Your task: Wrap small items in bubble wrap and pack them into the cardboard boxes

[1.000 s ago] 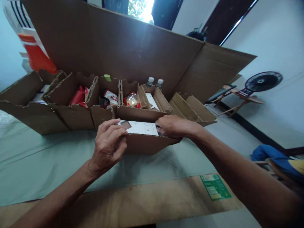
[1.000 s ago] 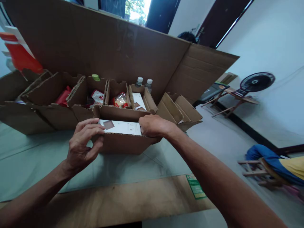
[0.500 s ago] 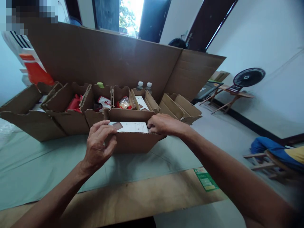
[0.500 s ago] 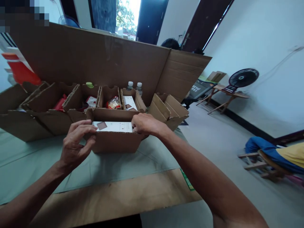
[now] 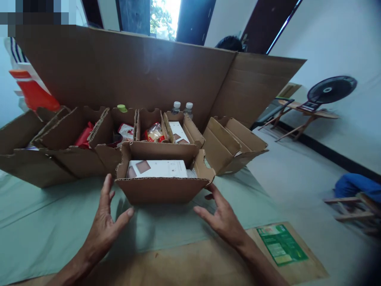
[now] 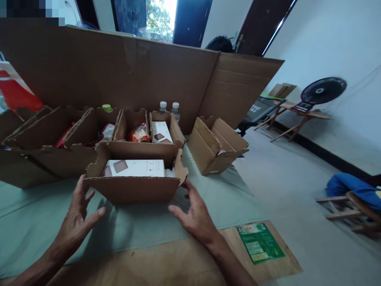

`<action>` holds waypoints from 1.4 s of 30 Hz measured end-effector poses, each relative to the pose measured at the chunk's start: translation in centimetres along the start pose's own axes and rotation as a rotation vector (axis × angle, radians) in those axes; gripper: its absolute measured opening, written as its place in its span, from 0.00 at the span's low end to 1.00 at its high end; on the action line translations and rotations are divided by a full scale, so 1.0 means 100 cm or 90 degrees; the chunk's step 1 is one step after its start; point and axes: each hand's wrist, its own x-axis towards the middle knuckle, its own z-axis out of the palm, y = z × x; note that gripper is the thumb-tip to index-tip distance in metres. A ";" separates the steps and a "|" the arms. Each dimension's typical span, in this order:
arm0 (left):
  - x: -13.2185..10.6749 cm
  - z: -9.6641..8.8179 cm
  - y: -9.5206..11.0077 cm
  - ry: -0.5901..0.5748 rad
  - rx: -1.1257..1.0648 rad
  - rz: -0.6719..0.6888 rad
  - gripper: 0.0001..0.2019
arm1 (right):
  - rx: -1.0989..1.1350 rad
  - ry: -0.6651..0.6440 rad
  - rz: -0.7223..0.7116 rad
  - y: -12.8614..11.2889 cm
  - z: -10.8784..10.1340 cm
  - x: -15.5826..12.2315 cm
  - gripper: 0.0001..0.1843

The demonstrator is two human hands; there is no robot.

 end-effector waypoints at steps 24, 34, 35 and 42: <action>-0.050 -0.012 0.032 -0.012 -0.154 0.038 0.37 | 0.047 0.181 0.023 -0.063 0.064 -0.063 0.34; -0.096 -0.065 -0.001 0.108 -0.167 -0.143 0.40 | 0.053 0.020 -0.046 -0.040 0.072 -0.122 0.43; -0.098 -0.068 -0.003 0.135 -0.155 -0.167 0.43 | 0.080 -0.017 -0.040 -0.032 0.065 -0.116 0.47; -0.118 -0.066 -0.001 0.150 -0.052 -0.269 0.41 | 0.201 -0.180 -0.067 -0.013 0.058 -0.053 0.76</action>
